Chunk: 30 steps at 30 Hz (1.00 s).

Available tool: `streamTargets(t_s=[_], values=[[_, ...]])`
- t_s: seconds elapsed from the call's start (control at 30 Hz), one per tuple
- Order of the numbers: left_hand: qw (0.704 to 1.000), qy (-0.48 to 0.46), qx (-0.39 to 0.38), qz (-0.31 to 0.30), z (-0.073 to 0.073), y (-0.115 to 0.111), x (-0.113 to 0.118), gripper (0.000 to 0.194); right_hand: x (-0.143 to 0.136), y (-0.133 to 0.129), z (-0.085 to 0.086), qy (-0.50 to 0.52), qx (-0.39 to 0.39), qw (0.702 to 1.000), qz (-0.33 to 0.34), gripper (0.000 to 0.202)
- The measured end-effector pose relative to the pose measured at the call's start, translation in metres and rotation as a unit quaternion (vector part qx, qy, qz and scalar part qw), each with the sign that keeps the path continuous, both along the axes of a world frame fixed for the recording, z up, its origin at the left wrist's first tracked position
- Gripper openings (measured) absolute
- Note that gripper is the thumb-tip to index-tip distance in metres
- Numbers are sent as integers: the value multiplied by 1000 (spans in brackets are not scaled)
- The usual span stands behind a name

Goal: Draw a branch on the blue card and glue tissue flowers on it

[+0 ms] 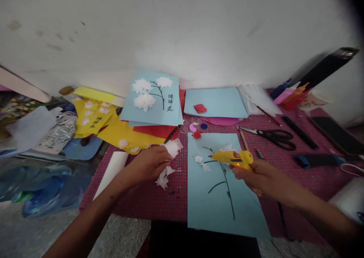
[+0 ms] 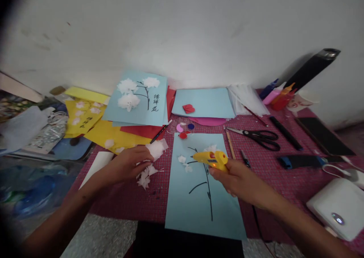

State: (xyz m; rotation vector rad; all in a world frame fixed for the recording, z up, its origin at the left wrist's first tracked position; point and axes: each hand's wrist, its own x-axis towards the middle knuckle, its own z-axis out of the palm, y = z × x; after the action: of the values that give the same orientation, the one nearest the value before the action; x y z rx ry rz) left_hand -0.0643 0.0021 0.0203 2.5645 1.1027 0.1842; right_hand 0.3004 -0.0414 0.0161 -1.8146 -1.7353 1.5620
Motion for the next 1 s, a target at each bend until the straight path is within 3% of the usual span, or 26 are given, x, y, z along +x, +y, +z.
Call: streamTargets(t_s=[0.1,0.23,0.5,0.57,0.67,0.8,1.0], values=[[1000,20,-13,5,-4,-17,-2,13,7,-14,-7,56,-14,997,-54,54],[996,76,15,40,-14,-31,7,21,18,-31,-19,94,-24,988,-119,52],[989,132,46,47,-31,-31,24,20,17,-46,-22,138,-37,977,-158,52],[992,110,22,59,-31,-28,24,24,18,-49,-23,148,-36,975,-160,50],[993,-7,-54,103,-25,-23,19,24,21,-54,-26,162,-41,969,-184,49],[948,-160,-190,200,-14,-16,12,20,23,-59,-33,184,-51,956,-224,49],[866,-250,-330,281,-15,-11,6,25,24,-64,-45,199,-55,954,-218,49]])
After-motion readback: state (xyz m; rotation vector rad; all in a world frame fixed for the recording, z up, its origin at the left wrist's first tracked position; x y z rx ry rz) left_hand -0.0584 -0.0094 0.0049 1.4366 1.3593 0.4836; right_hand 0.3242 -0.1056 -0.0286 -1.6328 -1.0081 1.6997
